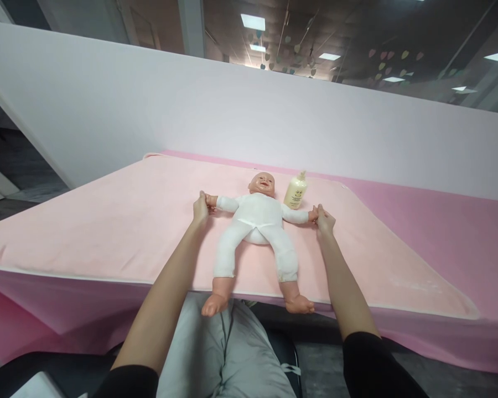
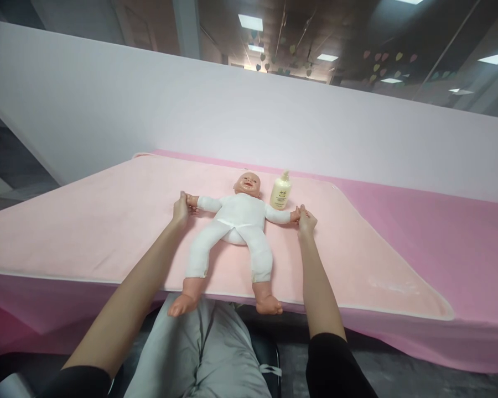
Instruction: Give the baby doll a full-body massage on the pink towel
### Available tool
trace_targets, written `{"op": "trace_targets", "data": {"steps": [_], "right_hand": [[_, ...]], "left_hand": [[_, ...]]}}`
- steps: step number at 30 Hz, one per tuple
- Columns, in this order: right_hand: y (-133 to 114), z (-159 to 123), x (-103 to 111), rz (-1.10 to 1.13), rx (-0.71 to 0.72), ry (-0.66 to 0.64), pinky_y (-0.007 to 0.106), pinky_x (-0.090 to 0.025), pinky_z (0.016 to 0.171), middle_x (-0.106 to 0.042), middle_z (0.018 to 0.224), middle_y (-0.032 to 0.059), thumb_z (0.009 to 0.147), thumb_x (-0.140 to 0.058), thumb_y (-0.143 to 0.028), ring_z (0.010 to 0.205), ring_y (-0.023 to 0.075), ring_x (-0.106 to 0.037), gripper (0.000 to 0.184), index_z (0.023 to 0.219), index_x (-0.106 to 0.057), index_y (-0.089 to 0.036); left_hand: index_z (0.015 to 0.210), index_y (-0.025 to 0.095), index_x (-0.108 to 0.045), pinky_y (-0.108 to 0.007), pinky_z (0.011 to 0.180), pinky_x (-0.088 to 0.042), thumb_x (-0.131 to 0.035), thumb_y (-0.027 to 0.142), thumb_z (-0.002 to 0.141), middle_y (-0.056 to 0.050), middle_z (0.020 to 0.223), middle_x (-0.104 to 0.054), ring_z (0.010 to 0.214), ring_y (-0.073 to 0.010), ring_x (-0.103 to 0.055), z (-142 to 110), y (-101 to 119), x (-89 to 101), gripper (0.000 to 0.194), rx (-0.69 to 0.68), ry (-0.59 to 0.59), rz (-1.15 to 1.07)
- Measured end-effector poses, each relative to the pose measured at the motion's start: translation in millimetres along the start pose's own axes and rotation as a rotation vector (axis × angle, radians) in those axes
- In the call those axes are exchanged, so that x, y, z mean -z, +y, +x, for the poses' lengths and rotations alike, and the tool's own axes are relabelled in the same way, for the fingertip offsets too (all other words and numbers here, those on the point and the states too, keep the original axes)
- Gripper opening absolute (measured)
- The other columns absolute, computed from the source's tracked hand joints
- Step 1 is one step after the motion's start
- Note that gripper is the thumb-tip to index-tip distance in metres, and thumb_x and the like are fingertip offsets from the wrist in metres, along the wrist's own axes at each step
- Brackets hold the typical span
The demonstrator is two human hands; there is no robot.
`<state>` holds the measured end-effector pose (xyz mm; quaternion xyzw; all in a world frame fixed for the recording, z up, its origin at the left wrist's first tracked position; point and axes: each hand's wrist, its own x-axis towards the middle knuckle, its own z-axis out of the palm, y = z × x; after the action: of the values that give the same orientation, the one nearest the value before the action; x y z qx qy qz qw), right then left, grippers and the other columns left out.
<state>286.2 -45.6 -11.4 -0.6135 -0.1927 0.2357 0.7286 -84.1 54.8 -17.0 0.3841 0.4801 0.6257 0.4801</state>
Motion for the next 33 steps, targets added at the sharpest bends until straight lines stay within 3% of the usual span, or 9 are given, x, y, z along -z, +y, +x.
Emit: {"op": "trace_targets", "data": {"steps": [3, 6, 9, 13, 16, 19, 24, 28, 33], "right_hand": [[-1, 3, 1, -0.012, -0.067, 0.080, 0.018, -0.035, 0.031, -0.049, 0.043, -0.0046, 0.083, -0.052, -0.051, 0.032, 0.0058, -0.038, 0.041, 0.062, -0.055, -0.016], [-2, 7, 3, 0.020, -0.156, 0.119, 0.020, -0.037, 0.030, -0.049, 0.042, -0.0050, 0.090, -0.042, -0.049, 0.029, 0.0066, -0.035, 0.040, 0.065, -0.051, -0.018], [-2, 9, 4, 0.070, -0.189, 0.093, 0.020, -0.040, 0.032, -0.049, 0.043, -0.0059, 0.091, -0.043, -0.045, 0.028, 0.0055, -0.031, 0.036, 0.066, -0.048, -0.019], [-1, 5, 3, 0.066, -0.127, 0.052, 0.018, -0.037, 0.033, -0.042, 0.039, -0.0081, 0.085, -0.055, -0.039, 0.030, 0.0047, -0.031, 0.030, 0.065, -0.050, -0.018], [-1, 2, 3, 0.037, -0.071, 0.037, 0.018, -0.039, 0.035, -0.047, 0.045, -0.0084, 0.076, -0.067, -0.031, 0.034, 0.0052, -0.038, 0.020, 0.072, -0.053, -0.017], [0, 0, 4, -0.021, 0.001, 0.013, 0.019, -0.043, 0.041, -0.055, 0.055, -0.0069, 0.065, -0.076, -0.029, 0.042, 0.0072, -0.047, 0.028, 0.080, -0.055, -0.018], [4, 0, 4, -0.221, 0.267, 0.006, 0.016, -0.041, 0.056, -0.057, 0.066, -0.0052, 0.047, -0.082, -0.020, 0.064, 0.0091, -0.053, 0.040, 0.080, -0.060, -0.018], [2, -5, 2, -0.310, 0.359, -0.052, 0.017, -0.038, 0.062, -0.060, 0.075, -0.0028, 0.047, -0.081, -0.021, 0.072, 0.0100, -0.052, 0.039, 0.081, -0.063, -0.018], [-3, -9, 2, -0.451, 0.337, -0.062, 0.018, -0.039, 0.063, -0.060, 0.075, -0.0028, 0.052, -0.080, -0.033, 0.072, 0.0101, -0.053, 0.041, 0.087, -0.064, -0.021]], "left_hand": [[0.075, 0.018, -0.051, -0.024, 0.040, -0.044, -0.032, 0.063, 0.086, 0.001, 0.047, -0.047, 0.041, -0.0142, -0.052, 5, 0, 0.6, 0.051, 0.069, 0.043, -0.021], [0.077, 0.017, -0.053, -0.026, 0.041, -0.045, -0.031, 0.065, 0.085, 0.000, 0.046, -0.048, 0.042, -0.0157, -0.054, 7, 0, 1.3, 0.053, 0.073, 0.056, -0.033], [0.076, 0.017, -0.053, -0.026, 0.041, -0.045, -0.033, 0.064, 0.086, 0.000, 0.046, -0.049, 0.041, -0.0154, -0.054, 5, 0, 1.6, 0.052, 0.070, 0.038, -0.026], [0.072, 0.017, -0.051, -0.026, 0.041, -0.047, -0.031, 0.056, 0.089, -0.001, 0.045, -0.051, 0.039, -0.0150, -0.054, 0, 3, 1.6, 0.047, 0.065, 0.013, 0.000], [0.074, 0.017, -0.052, -0.026, 0.041, -0.047, -0.033, 0.051, 0.090, -0.002, 0.046, -0.053, 0.039, -0.0152, -0.055, -5, 5, 2.0, 0.043, 0.042, -0.010, 0.026], [0.083, 0.016, -0.053, -0.025, 0.040, -0.047, -0.037, 0.049, 0.089, -0.001, 0.050, -0.054, 0.040, -0.0146, -0.055, -9, 5, 2.9, 0.038, -0.021, -0.054, 0.042], [0.110, 0.021, -0.047, -0.022, 0.038, -0.046, -0.054, 0.044, 0.083, 0.003, 0.063, -0.056, 0.039, -0.0111, -0.054, -11, -2, 2.7, 0.037, -0.102, -0.091, 0.119], [0.108, 0.020, -0.047, -0.021, 0.037, -0.045, -0.057, 0.043, 0.080, 0.001, 0.070, -0.057, 0.040, -0.0101, -0.055, -9, -5, 1.5, 0.038, -0.133, -0.118, 0.167], [0.102, 0.019, -0.049, -0.020, 0.036, -0.045, -0.066, 0.041, 0.073, 0.002, 0.069, -0.056, 0.042, -0.0101, -0.055, -10, -2, 0.2, 0.040, -0.129, -0.096, 0.199]]}}
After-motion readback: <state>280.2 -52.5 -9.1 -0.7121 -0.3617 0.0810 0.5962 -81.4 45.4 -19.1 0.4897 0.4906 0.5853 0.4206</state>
